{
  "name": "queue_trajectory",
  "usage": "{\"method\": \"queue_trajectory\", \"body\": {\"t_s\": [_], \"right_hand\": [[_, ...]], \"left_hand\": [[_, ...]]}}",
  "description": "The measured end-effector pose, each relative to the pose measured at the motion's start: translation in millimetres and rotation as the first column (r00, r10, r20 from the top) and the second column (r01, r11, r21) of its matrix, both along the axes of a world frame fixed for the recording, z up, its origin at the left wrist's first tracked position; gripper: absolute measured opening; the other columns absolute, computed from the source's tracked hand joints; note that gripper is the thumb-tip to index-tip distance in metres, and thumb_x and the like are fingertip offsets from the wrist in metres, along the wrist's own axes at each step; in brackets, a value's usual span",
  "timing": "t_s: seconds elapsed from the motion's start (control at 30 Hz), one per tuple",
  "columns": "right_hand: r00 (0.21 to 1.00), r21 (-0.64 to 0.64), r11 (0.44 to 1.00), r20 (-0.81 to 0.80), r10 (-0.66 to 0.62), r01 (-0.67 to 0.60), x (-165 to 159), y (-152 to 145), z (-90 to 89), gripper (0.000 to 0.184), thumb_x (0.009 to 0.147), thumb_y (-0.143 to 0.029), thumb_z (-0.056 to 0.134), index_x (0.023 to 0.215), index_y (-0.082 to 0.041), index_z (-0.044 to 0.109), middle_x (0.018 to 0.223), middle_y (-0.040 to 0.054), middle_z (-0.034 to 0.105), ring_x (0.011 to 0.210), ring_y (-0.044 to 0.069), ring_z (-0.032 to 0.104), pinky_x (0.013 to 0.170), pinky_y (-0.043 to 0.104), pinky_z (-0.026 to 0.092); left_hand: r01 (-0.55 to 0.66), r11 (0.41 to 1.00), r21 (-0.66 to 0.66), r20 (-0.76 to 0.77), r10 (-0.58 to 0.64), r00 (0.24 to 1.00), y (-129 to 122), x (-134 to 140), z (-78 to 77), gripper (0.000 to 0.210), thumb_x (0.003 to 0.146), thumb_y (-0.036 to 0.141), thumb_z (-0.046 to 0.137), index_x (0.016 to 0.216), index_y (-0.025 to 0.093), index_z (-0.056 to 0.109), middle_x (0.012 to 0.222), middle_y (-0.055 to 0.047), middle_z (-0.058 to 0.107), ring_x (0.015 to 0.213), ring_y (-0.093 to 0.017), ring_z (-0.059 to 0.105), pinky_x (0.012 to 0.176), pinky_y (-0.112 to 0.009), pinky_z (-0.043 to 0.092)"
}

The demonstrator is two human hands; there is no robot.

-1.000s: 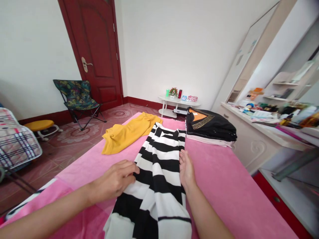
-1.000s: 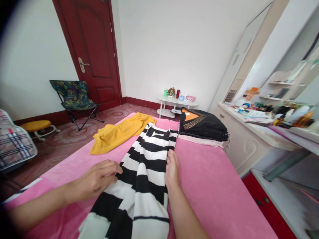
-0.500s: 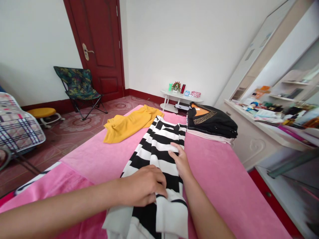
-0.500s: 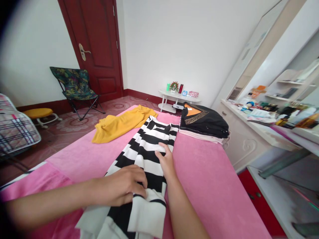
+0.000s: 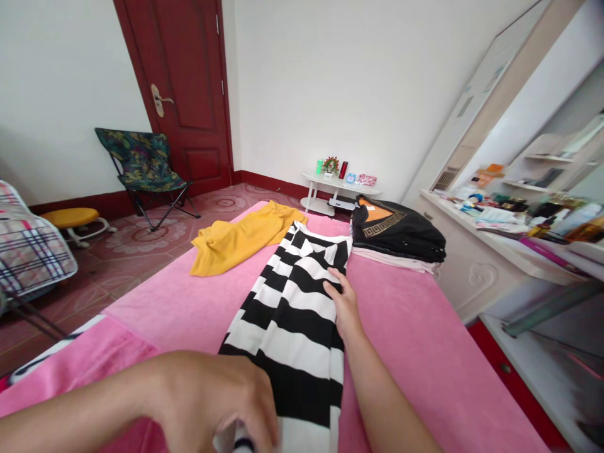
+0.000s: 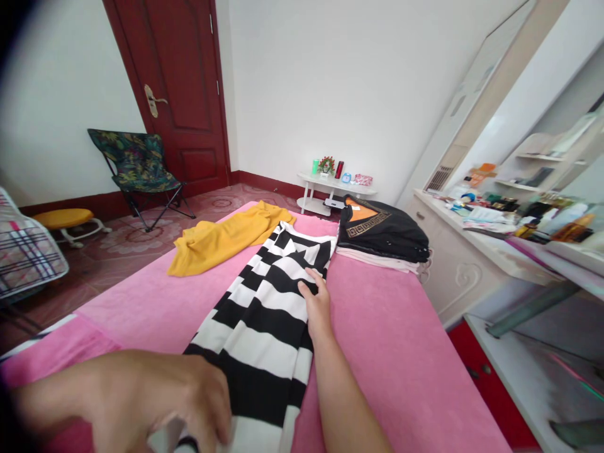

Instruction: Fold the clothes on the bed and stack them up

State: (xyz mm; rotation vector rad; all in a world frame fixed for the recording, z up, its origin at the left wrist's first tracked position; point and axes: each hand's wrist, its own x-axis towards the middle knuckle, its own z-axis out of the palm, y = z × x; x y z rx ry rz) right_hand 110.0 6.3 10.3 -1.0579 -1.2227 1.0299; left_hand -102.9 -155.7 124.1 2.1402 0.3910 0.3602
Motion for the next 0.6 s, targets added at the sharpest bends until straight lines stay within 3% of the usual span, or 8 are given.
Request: {"method": "queue_trajectory", "body": {"t_s": [0.07,0.13,0.17,0.23,0.3,0.37,0.5,0.6], "right_hand": [[0.998,0.008,1.0,0.064,-0.008,0.008,-1,0,-0.2,0.036,0.07,-0.031,0.066,0.104,-0.024,0.068,0.119,0.0035,0.064,0.118,0.023,0.051,0.106,0.04,0.031],[0.993,0.028,1.0,0.115,-0.011,0.008,-1,-1,0.0,0.031,0.07,-0.03,0.066,0.1,-0.022,0.069,0.112,0.0042,0.066,0.113,0.023,0.054,0.105,0.04,0.033],[0.992,0.04,0.999,0.124,-0.01,0.005,-1,-1,-0.1,0.03,0.07,-0.029,0.066,0.098,-0.021,0.07,0.11,0.0045,0.067,0.111,0.024,0.056,0.104,0.04,0.034],[0.995,0.061,0.998,0.103,0.002,-0.009,-1,-2,-1.3,0.03,0.07,-0.031,0.065,0.098,-0.02,0.069,0.106,0.005,0.068,0.107,0.024,0.058,0.101,0.041,0.038],[0.999,0.058,0.998,0.046,-0.006,0.003,-1,-2,-3.6,0.032,0.072,-0.033,0.064,0.1,-0.019,0.067,0.106,0.0055,0.068,0.106,0.024,0.058,0.099,0.041,0.04],[0.998,0.028,0.998,-0.025,-0.051,0.052,-1,-1,-5.6,0.036,0.072,-0.034,0.064,0.105,-0.018,0.065,0.112,0.0065,0.066,0.109,0.024,0.057,0.099,0.04,0.04],[0.99,-0.078,0.992,-0.098,-0.105,0.097,1,14,-4.5,0.049,0.068,-0.035,0.067,0.113,-0.017,0.062,0.119,0.0086,0.063,0.109,0.024,0.058,0.095,0.039,0.043],[0.995,-0.07,0.993,-0.008,-0.097,0.096,2,46,-1.4,0.05,0.067,-0.036,0.066,0.113,-0.017,0.063,0.116,0.0087,0.064,0.102,0.024,0.06,0.091,0.039,0.046]], "left_hand": [[0.132,0.99,-0.051,-0.055,-0.135,0.989,12,5,7.1,0.034,0.077,0.036,0.065,0.111,0.026,0.068,0.094,-0.003,0.072,0.081,-0.021,0.068,0.067,-0.023,0.053],[0.145,0.985,-0.093,-0.105,-0.155,0.982,33,18,12.2,0.04,0.079,0.037,0.064,0.116,0.023,0.065,0.098,-0.003,0.072,0.085,-0.02,0.068,0.073,-0.023,0.053],[0.092,0.994,-0.062,-0.113,-0.099,0.989,48,27,11.5,0.038,0.082,0.035,0.062,0.117,0.021,0.064,0.101,-0.003,0.071,0.088,-0.019,0.068,0.077,-0.023,0.053],[-0.127,0.985,0.115,-0.058,0.135,0.989,82,45,0.4,0.033,0.087,0.029,0.055,0.118,0.021,0.062,0.109,-0.004,0.068,0.098,-0.019,0.065,0.088,-0.027,0.049],[-0.377,0.871,0.317,0.036,0.386,0.922,119,59,-23.0,0.037,0.09,0.024,0.048,0.126,0.021,0.055,0.125,-0.007,0.061,0.116,-0.02,0.056,0.1,-0.033,0.041],[-0.485,0.764,0.426,-0.009,0.539,0.842,151,63,-52.6,0.045,0.092,0.03,0.043,0.136,0.017,0.045,0.141,-0.011,0.046,0.13,-0.022,0.042,0.107,-0.036,0.034],[-0.573,0.577,0.582,-0.13,0.762,0.635,187,51,-100.6,0.058,0.094,0.046,0.035,0.142,0.015,0.034,0.152,-0.01,0.026,0.141,-0.025,0.021,0.115,-0.045,0.017],[-0.607,0.5,0.618,-0.136,0.828,0.544,192,44,-113.5,0.065,0.093,0.055,0.028,0.146,0.017,0.028,0.155,-0.007,0.018,0.143,-0.025,0.013,0.115,-0.048,0.014]]}}
